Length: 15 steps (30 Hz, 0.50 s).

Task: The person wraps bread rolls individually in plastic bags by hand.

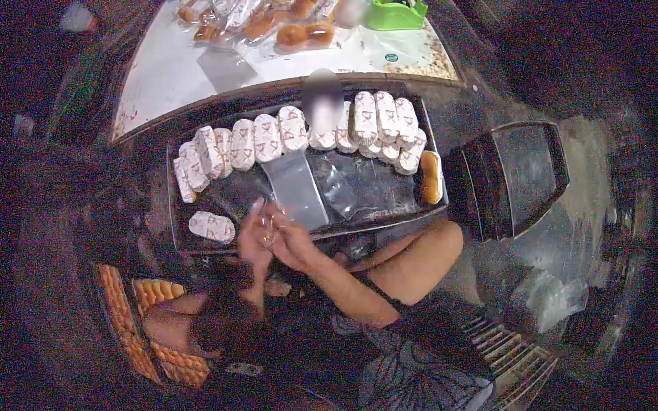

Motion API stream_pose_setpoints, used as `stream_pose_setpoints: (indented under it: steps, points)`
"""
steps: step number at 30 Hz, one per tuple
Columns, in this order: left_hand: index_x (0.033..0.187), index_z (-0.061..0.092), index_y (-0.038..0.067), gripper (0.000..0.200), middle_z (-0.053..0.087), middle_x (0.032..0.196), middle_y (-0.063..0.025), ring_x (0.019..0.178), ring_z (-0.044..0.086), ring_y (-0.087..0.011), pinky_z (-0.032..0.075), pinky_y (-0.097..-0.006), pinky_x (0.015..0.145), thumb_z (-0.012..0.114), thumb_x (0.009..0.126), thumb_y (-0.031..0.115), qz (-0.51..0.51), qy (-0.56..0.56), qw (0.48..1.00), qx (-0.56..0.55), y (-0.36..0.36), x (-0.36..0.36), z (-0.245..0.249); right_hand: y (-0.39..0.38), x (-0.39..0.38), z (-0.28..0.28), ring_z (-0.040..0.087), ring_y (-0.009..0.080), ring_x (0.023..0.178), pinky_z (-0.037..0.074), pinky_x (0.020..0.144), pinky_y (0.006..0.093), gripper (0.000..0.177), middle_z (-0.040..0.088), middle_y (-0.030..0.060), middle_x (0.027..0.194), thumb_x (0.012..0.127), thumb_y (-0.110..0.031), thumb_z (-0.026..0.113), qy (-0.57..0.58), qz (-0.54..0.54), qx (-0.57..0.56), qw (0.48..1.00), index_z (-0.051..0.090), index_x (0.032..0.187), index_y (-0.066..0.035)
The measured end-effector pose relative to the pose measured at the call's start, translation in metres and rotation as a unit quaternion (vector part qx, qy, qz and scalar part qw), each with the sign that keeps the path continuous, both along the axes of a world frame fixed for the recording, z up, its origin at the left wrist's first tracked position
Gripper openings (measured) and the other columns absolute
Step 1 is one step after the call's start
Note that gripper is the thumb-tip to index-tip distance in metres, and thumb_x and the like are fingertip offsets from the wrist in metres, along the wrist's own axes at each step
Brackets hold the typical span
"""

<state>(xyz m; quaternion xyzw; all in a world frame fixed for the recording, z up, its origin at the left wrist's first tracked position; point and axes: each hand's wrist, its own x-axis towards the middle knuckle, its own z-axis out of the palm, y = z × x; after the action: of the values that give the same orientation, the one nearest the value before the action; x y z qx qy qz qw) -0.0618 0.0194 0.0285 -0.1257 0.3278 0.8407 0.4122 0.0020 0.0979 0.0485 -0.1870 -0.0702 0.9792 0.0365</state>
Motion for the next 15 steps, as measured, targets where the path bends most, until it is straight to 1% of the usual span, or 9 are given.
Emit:
stream_pose_setpoints:
  steps: [1,3,4,5,6,8,9,13,15]
  points:
    - [0.108,0.047,0.01,0.024,0.055,0.092,-0.0048,0.086,0.053,-0.0179,0.044,-0.0325,0.076,0.044,0.087,0.022,-0.086,0.013,0.995,0.042,-0.021,-0.022,-0.026,0.012,-0.002,-0.009,0.048,0.0247,0.103,0.037,0.088,0.0353,0.045,0.048,0.0122,0.116,0.086,-0.027,0.049,-0.084,0.115,0.305,0.942,0.038,0.123,-0.005]
    - [0.107,0.047,0.01,0.024,0.054,0.101,-0.0063,0.099,0.048,-0.0193,0.039,-0.0433,0.086,0.043,0.088,0.023,0.108,0.103,0.988,-0.032,-0.023,-0.027,-0.002,0.058,-0.035,-0.029,0.045,0.0346,0.105,0.031,0.094,0.0415,0.063,0.049,0.022,0.112,0.078,-0.03,0.058,-0.155,0.143,0.697,0.685,0.03,0.127,-0.002]
    - [0.108,0.047,0.01,0.026,0.054,0.102,-0.0057,0.099,0.048,-0.0199,0.038,-0.0444,0.086,0.043,0.087,0.025,0.155,0.107,0.982,-0.026,-0.03,-0.032,0.0,0.087,-0.047,-0.051,0.042,0.041,0.105,0.029,0.094,0.0436,0.066,0.049,0.0265,0.107,0.074,-0.027,0.061,-0.196,-0.096,0.84,0.497,0.03,0.126,0.0]
    - [0.109,0.047,0.011,0.028,0.054,0.103,-0.0051,0.1,0.048,-0.0205,0.038,-0.0454,0.087,0.043,0.086,0.027,0.204,0.113,0.972,-0.018,-0.035,-0.038,0.003,0.138,-0.057,-0.042,0.038,0.0415,0.11,0.029,0.094,0.0439,0.072,0.045,0.0266,0.112,0.07,-0.025,0.065,-0.275,0.006,0.93,0.243,0.029,0.125,0.003]
    - [0.109,0.047,0.011,0.028,0.054,0.103,-0.0051,0.1,0.048,-0.0205,0.038,-0.0454,0.087,0.043,0.086,0.027,0.211,0.113,0.971,-0.022,-0.038,-0.04,0.017,0.191,-0.059,-0.063,0.038,0.0413,0.11,0.029,0.094,0.0444,0.073,0.044,0.026,0.115,0.067,-0.023,0.066,-0.288,-0.076,0.946,0.131,0.03,0.125,0.002]
    - [0.113,0.046,0.007,0.037,0.052,0.108,-0.0069,0.108,0.045,-0.0233,0.033,-0.0483,0.093,0.044,0.083,0.029,0.212,-0.007,0.977,-0.022,-0.046,-0.047,0.045,0.274,-0.035,-0.097,0.038,0.0365,0.114,0.032,0.095,0.037,0.089,0.036,0.0266,0.125,0.059,-0.03,0.073,-0.401,0.062,0.901,0.157,0.027,0.128,0.001]
    - [0.113,0.046,0.007,0.037,0.052,0.108,-0.0069,0.108,0.045,-0.0233,0.033,-0.0483,0.093,0.044,0.083,0.029,0.225,-0.01,0.974,-0.026,-0.052,-0.048,0.049,0.286,-0.029,-0.075,0.049,0.0346,0.103,0.039,0.089,0.0338,0.07,0.048,0.0246,0.114,0.062,-0.028,0.07,-0.397,0.077,0.856,0.321,0.042,0.119,0.002]
    - [0.113,0.042,-0.007,0.046,0.049,0.116,-0.0161,0.116,0.039,-0.0294,0.024,-0.0537,0.099,0.042,0.08,0.026,0.229,-0.1,0.955,0.161,-0.055,-0.051,0.049,0.252,0.038,-0.099,0.054,0.021,0.099,0.044,0.081,0.032,0.038,0.058,0.0145,0.104,0.068,-0.011,0.065,-0.267,-0.076,0.796,0.538,0.057,0.101,0.004]
    - [0.112,0.042,-0.008,0.046,0.048,0.115,-0.0204,0.115,0.041,-0.03,0.022,-0.0533,0.1,0.043,0.079,0.024,0.255,-0.184,0.934,0.173,-0.047,-0.048,0.058,0.2,0.057,-0.083,0.056,0.0198,0.094,0.046,0.076,0.0292,0.041,0.058,0.014,0.102,0.068,0.005,0.058,-0.253,-0.03,0.789,0.559,0.051,0.108,0.005]
